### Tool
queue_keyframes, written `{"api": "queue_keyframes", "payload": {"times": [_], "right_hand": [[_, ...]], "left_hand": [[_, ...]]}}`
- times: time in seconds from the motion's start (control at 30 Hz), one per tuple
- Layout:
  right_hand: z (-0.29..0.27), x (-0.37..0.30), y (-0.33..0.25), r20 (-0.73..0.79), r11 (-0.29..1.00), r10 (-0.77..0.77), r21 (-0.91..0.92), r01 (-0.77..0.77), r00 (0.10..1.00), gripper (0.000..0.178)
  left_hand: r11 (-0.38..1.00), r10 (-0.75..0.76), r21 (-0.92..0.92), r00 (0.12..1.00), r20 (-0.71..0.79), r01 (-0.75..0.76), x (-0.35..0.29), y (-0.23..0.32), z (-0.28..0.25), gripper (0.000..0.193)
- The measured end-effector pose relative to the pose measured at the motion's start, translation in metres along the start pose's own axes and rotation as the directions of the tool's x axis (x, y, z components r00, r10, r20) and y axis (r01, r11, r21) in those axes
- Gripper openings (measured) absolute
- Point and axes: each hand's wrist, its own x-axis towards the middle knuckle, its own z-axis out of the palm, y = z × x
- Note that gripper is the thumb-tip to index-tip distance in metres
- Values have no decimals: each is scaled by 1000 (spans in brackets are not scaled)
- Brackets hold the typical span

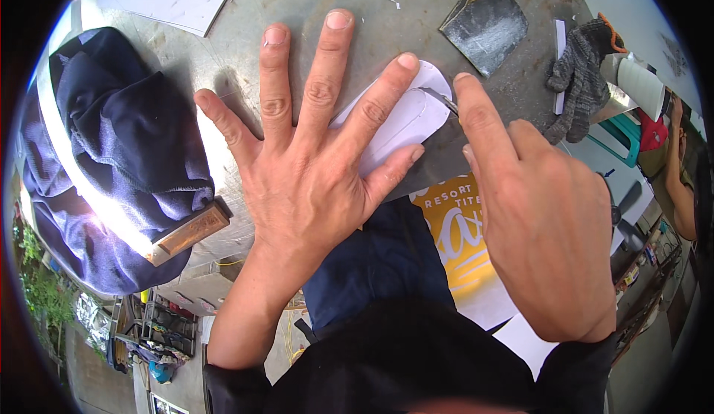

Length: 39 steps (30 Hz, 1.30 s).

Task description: Cutting out a specific rounded rectangular shape from a white piece of material using a yellow utility knife on a workbench.

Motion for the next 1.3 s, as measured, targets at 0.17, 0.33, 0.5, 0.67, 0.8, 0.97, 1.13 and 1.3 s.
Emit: {"api": "queue_keyframes", "payload": {"times": [0.17,0.33,0.5,0.67,0.8,0.97,1.13,1.3], "right_hand": [[-3,0,3,19,1000,-11,1,11,1000,45],[-12,6,18,-69,989,-142,-58,139,987,46],[-21,14,21,-168,948,-287,-191,254,943,45],[-22,17,20,-183,923,-336,-259,284,924,43],[-21,18,20,-137,924,-306,-282,259,942,44],[-29,28,26,-31,853,-438,-331,405,898,46],[-25,22,32,-63,853,-440,-342,395,896,45],[-32,20,39,-111,880,-432,-272,390,895,45]], "left_hand": [[1000,16,-10,1000,-6,-16,1,1,-1,66],[997,62,45,998,8,-63,-3,-3,-8,71],[993,119,-12,991,58,-119,5,-10,-16,78],[995,96,26,994,62,-97,4,-7,-13,78],[993,97,56,985,140,-106,6,-3,-13,79],[991,71,97,986,154,-87,2,-6,-10,81],[993,95,59,989,109,-102,5,-3,-6,83],[994,55,85,994,90,-63,4,-2,-6,88]]}}
